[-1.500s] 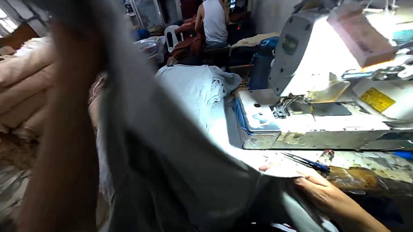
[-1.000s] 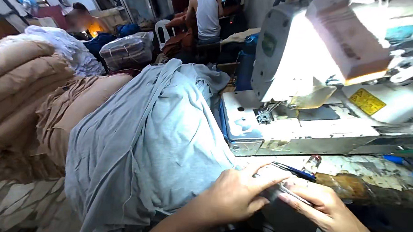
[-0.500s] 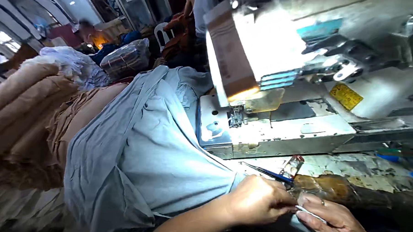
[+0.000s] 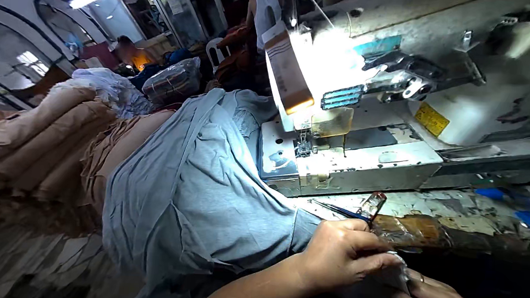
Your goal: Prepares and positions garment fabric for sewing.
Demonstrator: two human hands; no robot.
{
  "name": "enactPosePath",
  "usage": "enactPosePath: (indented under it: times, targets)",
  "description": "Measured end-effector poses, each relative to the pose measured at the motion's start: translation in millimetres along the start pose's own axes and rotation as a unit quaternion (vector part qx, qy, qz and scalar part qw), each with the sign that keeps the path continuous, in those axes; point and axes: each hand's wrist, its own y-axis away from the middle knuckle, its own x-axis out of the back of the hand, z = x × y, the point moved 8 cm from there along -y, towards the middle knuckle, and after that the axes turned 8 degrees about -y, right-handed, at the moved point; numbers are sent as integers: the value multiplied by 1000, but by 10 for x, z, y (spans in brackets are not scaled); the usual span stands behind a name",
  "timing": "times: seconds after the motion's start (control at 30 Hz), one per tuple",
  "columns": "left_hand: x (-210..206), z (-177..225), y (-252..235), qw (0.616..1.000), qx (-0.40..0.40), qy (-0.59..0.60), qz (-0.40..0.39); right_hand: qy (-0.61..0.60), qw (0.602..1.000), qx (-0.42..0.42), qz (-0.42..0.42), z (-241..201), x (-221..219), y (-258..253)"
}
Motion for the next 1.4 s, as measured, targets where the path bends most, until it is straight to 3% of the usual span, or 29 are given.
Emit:
enactPosePath:
  times: [0.17,0.27,0.37,0.47,0.57,0.63,0.83,0.97,1.1,1.23,1.4]
  targets:
    - [35,43,57,999,6,-33,3,57,996,0,-73,-102,-82,65]
    - [93,37,90,996,5,-32,85,58,995,33,-72,-112,-186,0]
    - [184,73,161,991,-15,-18,133,-38,999,-13,34,-7,-252,-34]
    - [195,25,361,990,26,37,130,-228,958,-90,146,194,-312,-73]
    - [34,-136,580,983,113,123,70,-318,927,-97,175,311,-416,-141]
    - [-42,-215,655,978,135,140,76,-333,918,-109,186,325,-461,-148]
    - [26,-342,700,974,178,98,101,-325,917,-126,193,283,-501,-137]
    - [144,-342,743,976,160,76,126,-326,924,-118,163,257,-552,-158]
    - [229,-355,801,970,178,101,131,-335,923,-121,143,215,-635,-176]
    - [276,-356,861,962,209,125,125,-335,917,-131,173,249,-644,-174]
    - [184,-321,906,965,203,150,67,-231,960,-117,103,116,-720,-193]
